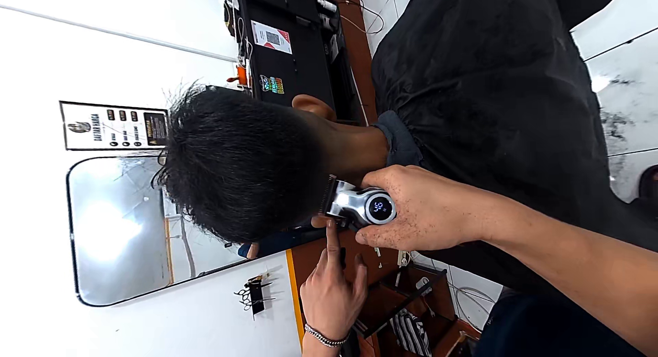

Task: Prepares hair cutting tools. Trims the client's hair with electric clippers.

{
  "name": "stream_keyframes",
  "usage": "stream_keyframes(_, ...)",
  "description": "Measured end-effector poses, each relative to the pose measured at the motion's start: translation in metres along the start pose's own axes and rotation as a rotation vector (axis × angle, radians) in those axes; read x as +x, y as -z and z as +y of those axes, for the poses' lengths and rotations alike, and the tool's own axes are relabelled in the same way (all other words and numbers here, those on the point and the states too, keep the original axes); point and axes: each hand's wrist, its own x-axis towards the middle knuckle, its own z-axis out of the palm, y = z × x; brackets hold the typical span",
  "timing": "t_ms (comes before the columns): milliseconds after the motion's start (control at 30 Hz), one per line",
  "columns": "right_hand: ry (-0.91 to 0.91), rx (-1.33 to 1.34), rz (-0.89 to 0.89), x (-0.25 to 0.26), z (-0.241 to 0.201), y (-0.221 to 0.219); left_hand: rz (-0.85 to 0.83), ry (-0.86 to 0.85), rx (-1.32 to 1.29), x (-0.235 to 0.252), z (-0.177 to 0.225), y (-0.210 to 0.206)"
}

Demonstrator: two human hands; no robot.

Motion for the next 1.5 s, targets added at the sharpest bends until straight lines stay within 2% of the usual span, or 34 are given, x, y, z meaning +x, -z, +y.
stream_keyframes(433,-0.012,-0.025,-0.030,0.000,-0.005,0.002,0.009,0.005,0.021,0.000,-0.001,-0.001)
stream_keyframes(567,-0.081,-0.102,-0.053,0.000,0.005,-0.001,0.013,-0.001,-0.002,0.001,-0.001,-0.001)
stream_keyframes(967,-0.070,-0.083,0.013,-0.002,-0.003,-0.003,0.011,-0.004,0.002,0.001,0.000,-0.004)
stream_keyframes(1033,-0.024,-0.079,0.044,-0.003,-0.005,-0.007,0.021,-0.005,0.003,0.001,0.000,-0.005)
stream_keyframes(1167,0.013,-0.136,-0.168,-0.013,-0.005,-0.013,0.048,-0.024,-0.002,0.000,-0.001,-0.005)
stream_keyframes(1200,0.019,-0.105,-0.162,-0.017,-0.003,-0.015,0.068,-0.039,-0.018,0.002,-0.003,-0.007)
stream_keyframes(1233,0.058,-0.022,-0.074,-0.023,0.000,-0.020,0.086,-0.060,-0.037,0.001,-0.006,-0.008)
stream_keyframes(1333,0.412,0.402,0.383,-0.030,0.008,-0.042,0.169,-0.148,-0.085,0.005,-0.017,-0.014)
stream_keyframes(1367,0.467,0.506,0.490,-0.032,0.006,-0.047,0.212,-0.188,-0.094,0.008,-0.022,-0.017)
stream_keyframes(1433,0.441,0.600,0.699,-0.035,0.002,-0.062,0.322,-0.279,-0.104,0.017,-0.034,-0.023)
stream_keyframes(1500,0.459,0.629,0.801,-0.033,0.005,-0.080,0.388,-0.346,-0.120,0.024,-0.047,-0.027)
